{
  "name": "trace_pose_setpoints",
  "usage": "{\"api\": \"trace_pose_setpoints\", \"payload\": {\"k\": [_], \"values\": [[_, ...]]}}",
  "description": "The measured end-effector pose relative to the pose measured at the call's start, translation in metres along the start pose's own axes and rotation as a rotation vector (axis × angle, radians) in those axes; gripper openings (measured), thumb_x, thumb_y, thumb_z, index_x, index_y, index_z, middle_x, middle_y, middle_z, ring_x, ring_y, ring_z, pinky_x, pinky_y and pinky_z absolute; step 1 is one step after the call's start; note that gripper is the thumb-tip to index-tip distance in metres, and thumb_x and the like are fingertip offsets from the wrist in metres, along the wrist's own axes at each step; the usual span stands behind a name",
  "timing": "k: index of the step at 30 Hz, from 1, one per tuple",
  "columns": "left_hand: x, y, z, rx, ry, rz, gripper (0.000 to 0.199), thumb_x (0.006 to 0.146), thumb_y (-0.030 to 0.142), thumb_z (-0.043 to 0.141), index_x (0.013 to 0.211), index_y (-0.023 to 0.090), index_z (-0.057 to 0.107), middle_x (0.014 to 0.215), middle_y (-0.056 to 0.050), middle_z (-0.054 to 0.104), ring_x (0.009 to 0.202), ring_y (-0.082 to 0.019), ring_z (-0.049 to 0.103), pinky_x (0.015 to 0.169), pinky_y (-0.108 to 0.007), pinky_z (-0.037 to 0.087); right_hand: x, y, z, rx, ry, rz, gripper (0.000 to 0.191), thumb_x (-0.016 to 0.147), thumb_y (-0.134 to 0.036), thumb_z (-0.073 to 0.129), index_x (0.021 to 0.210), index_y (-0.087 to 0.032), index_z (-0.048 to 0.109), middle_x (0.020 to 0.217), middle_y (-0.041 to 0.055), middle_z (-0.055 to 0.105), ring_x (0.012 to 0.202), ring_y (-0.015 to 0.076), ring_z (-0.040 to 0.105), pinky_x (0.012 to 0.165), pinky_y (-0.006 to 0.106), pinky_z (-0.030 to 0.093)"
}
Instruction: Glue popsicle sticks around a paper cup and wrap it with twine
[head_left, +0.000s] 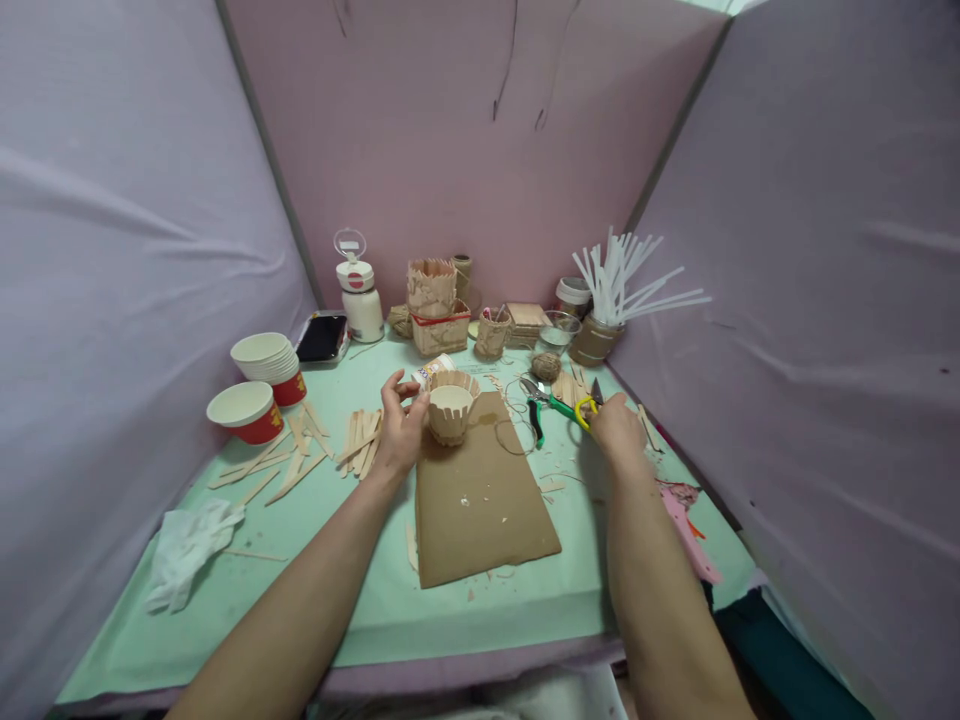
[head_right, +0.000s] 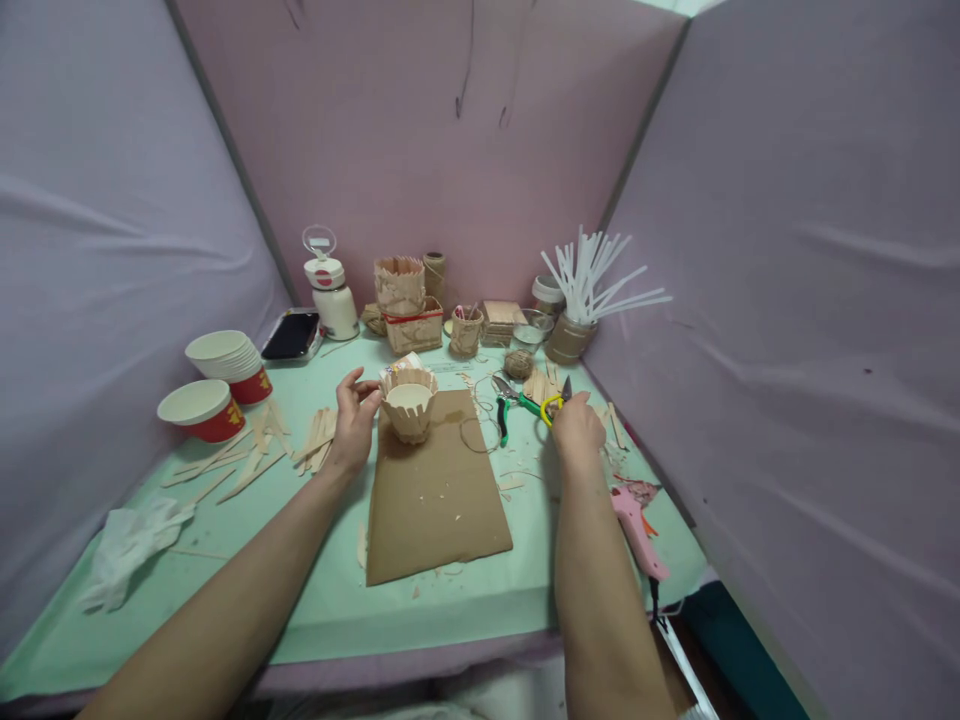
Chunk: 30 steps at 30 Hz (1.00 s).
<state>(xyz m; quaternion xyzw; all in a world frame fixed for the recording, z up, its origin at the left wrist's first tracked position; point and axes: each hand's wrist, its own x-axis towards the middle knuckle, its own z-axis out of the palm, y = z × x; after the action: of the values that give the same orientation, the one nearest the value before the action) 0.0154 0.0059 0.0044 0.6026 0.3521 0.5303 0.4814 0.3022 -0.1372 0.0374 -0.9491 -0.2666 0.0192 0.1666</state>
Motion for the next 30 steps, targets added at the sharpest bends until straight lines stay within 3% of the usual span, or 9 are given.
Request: {"api": "trace_pose_setpoints", "payload": {"k": [3,6,8,12,15,19,30], "values": [[-0.001,0.001,0.0,0.001,-0.007,-0.022,0.058,0.088,0.046,0.059,0.138,0.027,0.038,0.121,-0.008,0.056,0.115,-0.023,0.058,0.101,-0.041,0.046,-0.001,-0.002,0.002,-0.057,-0.04,0.06,0.047,0.094,-0.038,0.057,0.123,-0.001,0.056,0.105,0.0314,0.07,0.102,0.0391,0.07,0.078,0.043,0.051],[-0.001,0.0,-0.001,-0.011,-0.025,-0.02,0.059,0.086,0.045,0.062,0.138,0.028,0.038,0.121,-0.008,0.055,0.118,-0.023,0.057,0.102,-0.041,0.046,-0.01,-0.008,-0.003,-0.108,-0.011,0.027,0.048,0.096,-0.038,0.054,0.126,-0.001,0.057,0.118,0.0329,0.064,0.113,0.0395,0.065,0.084,0.043,0.049],[0.0,0.0,-0.002,-0.027,-0.055,-0.005,0.063,0.084,0.046,0.063,0.139,0.029,0.038,0.122,-0.007,0.054,0.121,-0.024,0.055,0.103,-0.042,0.046,-0.018,-0.018,-0.005,-0.126,-0.004,-0.074,0.043,0.098,-0.038,0.051,0.124,-0.005,0.06,0.123,0.0299,0.063,0.117,0.0363,0.062,0.088,0.04,0.047],[0.004,-0.002,-0.006,-0.053,-0.13,0.029,0.076,0.078,0.049,0.068,0.143,0.03,0.035,0.128,-0.009,0.052,0.129,-0.027,0.051,0.106,-0.045,0.043,-0.036,-0.042,0.003,-0.12,-0.112,-0.386,0.024,0.094,-0.034,0.059,0.104,-0.017,0.072,0.11,0.0137,0.069,0.108,0.0243,0.063,0.089,0.029,0.043],[0.006,-0.004,-0.008,-0.041,-0.196,0.025,0.084,0.075,0.049,0.071,0.147,0.03,0.032,0.135,-0.01,0.05,0.134,-0.028,0.048,0.11,-0.047,0.04,-0.046,-0.054,0.013,-0.144,-0.153,-0.491,0.017,0.089,-0.022,0.061,0.098,-0.018,0.074,0.109,0.013,0.067,0.108,0.0245,0.061,0.089,0.028,0.041],[0.006,-0.006,-0.01,-0.017,-0.237,0.004,0.092,0.074,0.052,0.072,0.151,0.029,0.027,0.14,-0.013,0.048,0.14,-0.03,0.044,0.114,-0.05,0.036,-0.051,-0.055,0.019,-0.184,-0.14,-0.5,0.026,0.089,-0.013,0.052,0.104,-0.014,0.073,0.113,0.0178,0.064,0.11,0.0286,0.058,0.087,0.032,0.041],[0.008,-0.015,-0.01,0.007,-0.261,-0.02,0.105,0.067,0.058,0.079,0.153,0.028,0.025,0.144,-0.016,0.045,0.141,-0.035,0.043,0.114,-0.055,0.034,-0.049,-0.047,0.03,-0.103,-0.143,-0.476,0.031,0.093,-0.014,0.045,0.105,-0.014,0.073,0.114,0.0191,0.061,0.109,0.0308,0.055,0.084,0.033,0.039]]}}
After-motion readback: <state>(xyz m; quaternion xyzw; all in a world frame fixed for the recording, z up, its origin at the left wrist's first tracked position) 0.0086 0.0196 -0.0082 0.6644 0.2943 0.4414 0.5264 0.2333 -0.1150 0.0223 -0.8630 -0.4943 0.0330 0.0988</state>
